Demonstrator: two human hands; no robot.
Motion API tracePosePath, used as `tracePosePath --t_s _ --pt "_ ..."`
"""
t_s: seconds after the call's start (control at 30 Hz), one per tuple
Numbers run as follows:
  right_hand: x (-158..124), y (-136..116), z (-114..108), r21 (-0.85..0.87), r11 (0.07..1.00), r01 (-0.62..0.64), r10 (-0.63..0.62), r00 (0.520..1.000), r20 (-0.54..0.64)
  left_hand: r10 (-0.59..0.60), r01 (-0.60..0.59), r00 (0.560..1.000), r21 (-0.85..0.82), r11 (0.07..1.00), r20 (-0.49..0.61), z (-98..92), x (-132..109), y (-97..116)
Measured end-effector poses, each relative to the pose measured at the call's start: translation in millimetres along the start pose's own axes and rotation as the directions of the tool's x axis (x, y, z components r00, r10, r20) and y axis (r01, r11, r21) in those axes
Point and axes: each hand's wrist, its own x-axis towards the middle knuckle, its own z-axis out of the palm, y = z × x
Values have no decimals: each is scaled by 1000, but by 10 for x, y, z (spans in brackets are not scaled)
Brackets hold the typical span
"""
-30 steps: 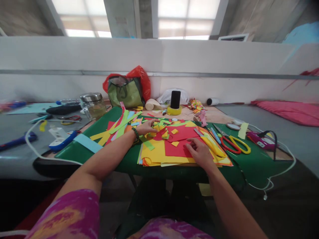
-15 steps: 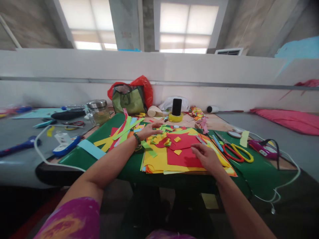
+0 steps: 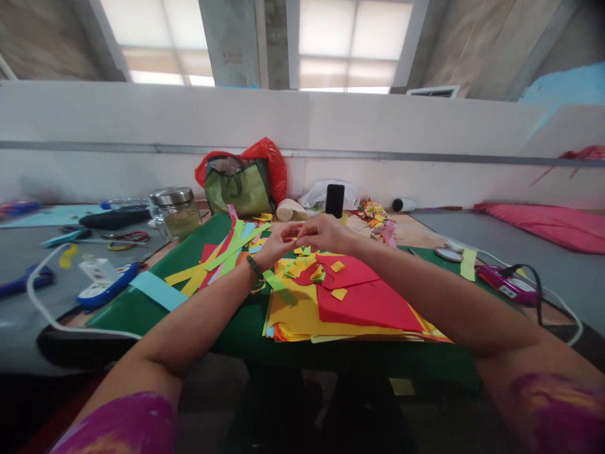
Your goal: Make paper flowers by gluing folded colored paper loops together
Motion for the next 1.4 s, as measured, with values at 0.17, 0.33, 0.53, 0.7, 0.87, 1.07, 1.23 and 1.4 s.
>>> tracePosePath --t_s 0.17,0.33,0.53,0.7,0.87,1.07,1.23,1.4 --pt "265 -77 -150 -96 992 82 -81 997 16 -8 -15 982 -118 993 -189 -78 41 20" --pt "400 -37 -67 181 973 145 -159 985 64 5 -42 987 -230 972 -158 -148 24 105" --pt "476 -23 -8 140 984 109 -117 992 53 42 -73 974 -133 988 -221 -259 6 221" --pt "437 -176 -77 -100 991 94 -91 995 29 93 -122 953 -84 989 -287 -279 10 213" --pt "420 -253 -90 -275 955 112 -109 994 29 98 -124 956 -75 990 -278 -280 12 210" --pt "431 -222 -142 -356 934 -15 -16 996 -84 48 -94 937 -118 989 -346 -336 -9 279" --pt "208 -333 -211 -89 996 17 -4 990 139 3 -34 908 -67 997 -418 -412 27 215" --pt "-250 -528 -79 99 992 -78 -16 703 711 29 83 875 210 974 -483 -533 80 -16"
